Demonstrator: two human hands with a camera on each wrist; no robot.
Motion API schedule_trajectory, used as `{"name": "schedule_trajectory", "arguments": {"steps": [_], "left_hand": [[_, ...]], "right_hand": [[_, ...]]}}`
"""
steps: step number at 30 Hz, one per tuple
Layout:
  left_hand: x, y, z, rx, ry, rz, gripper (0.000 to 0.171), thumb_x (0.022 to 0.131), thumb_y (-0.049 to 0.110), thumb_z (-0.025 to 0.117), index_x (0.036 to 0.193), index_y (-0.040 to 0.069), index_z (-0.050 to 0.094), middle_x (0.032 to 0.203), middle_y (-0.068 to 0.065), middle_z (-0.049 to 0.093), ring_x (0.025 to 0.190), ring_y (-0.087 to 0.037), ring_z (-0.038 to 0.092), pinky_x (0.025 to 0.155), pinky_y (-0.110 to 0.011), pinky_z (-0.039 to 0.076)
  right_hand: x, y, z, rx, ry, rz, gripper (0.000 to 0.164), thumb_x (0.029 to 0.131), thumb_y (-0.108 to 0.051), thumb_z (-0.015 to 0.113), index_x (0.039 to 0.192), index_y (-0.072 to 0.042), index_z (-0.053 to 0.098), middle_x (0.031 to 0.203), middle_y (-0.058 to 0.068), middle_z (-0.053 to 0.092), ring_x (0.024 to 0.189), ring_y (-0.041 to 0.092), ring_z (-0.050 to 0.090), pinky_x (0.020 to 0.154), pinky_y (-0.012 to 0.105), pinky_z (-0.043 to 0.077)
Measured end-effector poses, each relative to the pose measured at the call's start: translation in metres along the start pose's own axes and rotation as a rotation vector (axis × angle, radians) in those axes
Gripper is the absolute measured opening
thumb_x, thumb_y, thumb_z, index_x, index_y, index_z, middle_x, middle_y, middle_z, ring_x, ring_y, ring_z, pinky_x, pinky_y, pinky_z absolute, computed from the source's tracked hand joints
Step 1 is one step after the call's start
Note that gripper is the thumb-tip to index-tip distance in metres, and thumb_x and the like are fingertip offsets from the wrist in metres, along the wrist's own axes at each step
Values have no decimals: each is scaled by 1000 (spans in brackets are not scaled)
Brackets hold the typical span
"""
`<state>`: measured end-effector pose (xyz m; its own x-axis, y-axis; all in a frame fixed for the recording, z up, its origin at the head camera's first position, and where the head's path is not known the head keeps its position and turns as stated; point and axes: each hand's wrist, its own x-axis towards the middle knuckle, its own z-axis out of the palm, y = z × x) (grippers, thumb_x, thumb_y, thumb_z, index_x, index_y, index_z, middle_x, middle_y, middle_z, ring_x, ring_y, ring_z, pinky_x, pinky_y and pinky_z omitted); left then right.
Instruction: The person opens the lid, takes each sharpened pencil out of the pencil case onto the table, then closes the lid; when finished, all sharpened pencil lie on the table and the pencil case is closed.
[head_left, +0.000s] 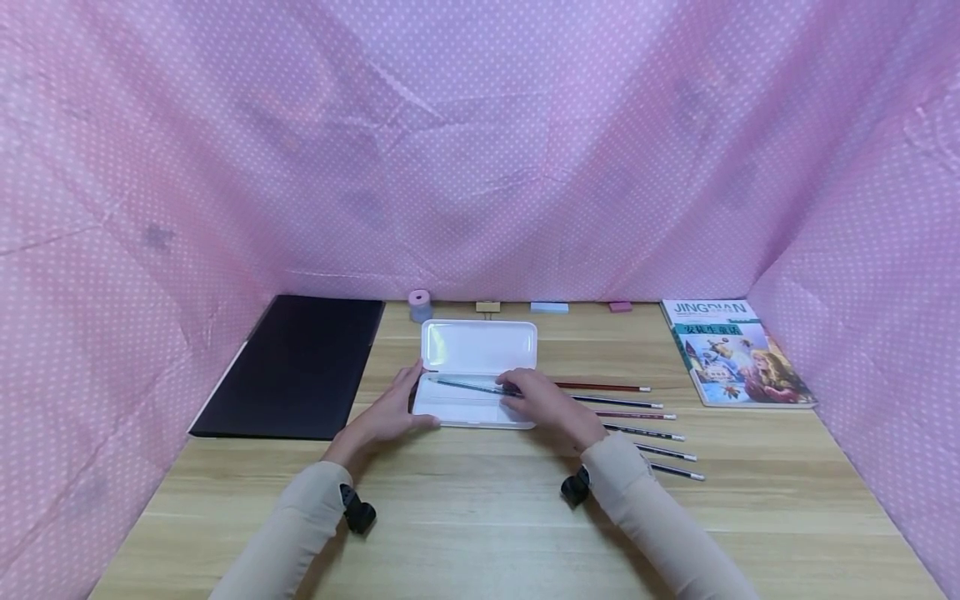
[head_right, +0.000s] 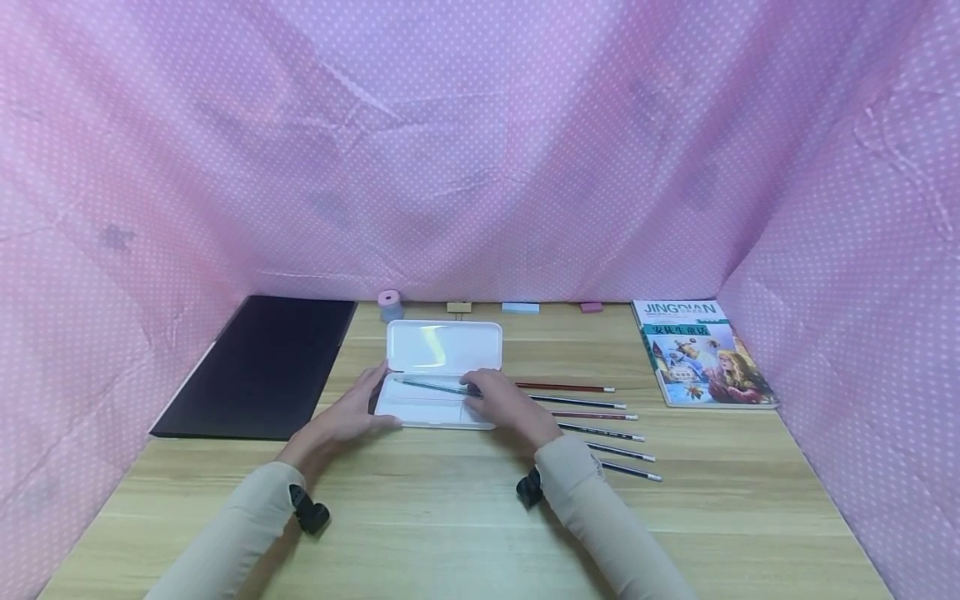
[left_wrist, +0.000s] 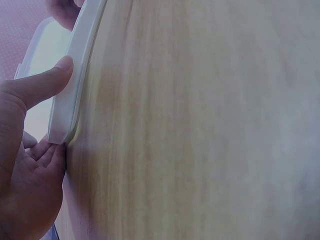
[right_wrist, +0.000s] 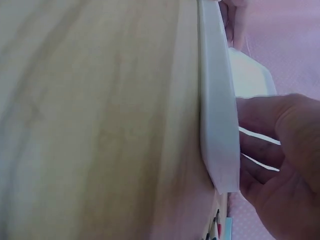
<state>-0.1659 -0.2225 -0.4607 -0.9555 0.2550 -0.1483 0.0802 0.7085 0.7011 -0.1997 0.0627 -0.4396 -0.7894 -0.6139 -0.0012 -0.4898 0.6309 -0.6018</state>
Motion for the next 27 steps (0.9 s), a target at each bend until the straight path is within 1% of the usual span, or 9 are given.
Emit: {"name": "schedule_trajectory", "arguments": {"steps": [2,4,7,11,16,19,23,27], "left_hand": [[0,0,0,0,2,-3,112,70,47,76,149,25,0,145,-4,22,133,-22,22,109,-48,16],[0,0,0,-2,4,-2,111,70,45,76,149,25,0,145,-4,22,133,-22,22,109,-48,16],[1,-1,0,-4,3,-6,111,70,44,76,149,26,0,144,-3,23,132,-21,23,109,-47,16],[0,-1,0,2,-1,-2,111,71,45,76,149,25,0,144,-4,24,133,-22,22,109,-48,16],[1,-1,0,9,1,4,111,70,47,76,149,24,1,145,-5,22,134,-23,21,109,-48,15],[1,-2,0,10,4,13,112,70,47,76,149,23,1,146,-5,22,134,-23,21,109,-48,16],[1,-3,1,14,5,5,111,70,48,76,149,25,1,146,-4,21,134,-22,21,109,-47,16],[1,-3,1,16,5,3,111,70,49,75,149,25,1,147,-4,20,134,-23,20,109,-49,16]], "right_hand": [[2,0,-1,11,-27,21,31,90,-15,59,120,-10,58,106,0,62,97,12,55,87,31,45],[5,-1,-2,5,-47,13,29,89,-11,60,118,-8,59,99,0,62,90,11,55,84,31,46],[8,-2,-4,-16,-69,-7,26,88,-7,60,114,-6,61,94,1,62,85,12,54,81,31,47],[9,-4,-6,-32,-90,-13,21,87,-5,60,107,-6,66,95,3,63,86,14,55,81,32,47],[9,-3,-6,-26,-91,0,17,88,-5,60,103,-8,69,98,2,64,93,15,57,85,32,46],[9,-2,-6,-9,-80,10,17,88,-5,60,102,-9,69,98,1,64,94,15,57,86,33,46],[8,-1,-7,17,-60,8,17,87,-5,62,100,-11,69,97,-1,64,94,14,57,85,32,46],[4,0,-10,63,-53,25,17,87,-7,61,101,-14,69,96,-4,64,93,11,57,84,31,46]]}}
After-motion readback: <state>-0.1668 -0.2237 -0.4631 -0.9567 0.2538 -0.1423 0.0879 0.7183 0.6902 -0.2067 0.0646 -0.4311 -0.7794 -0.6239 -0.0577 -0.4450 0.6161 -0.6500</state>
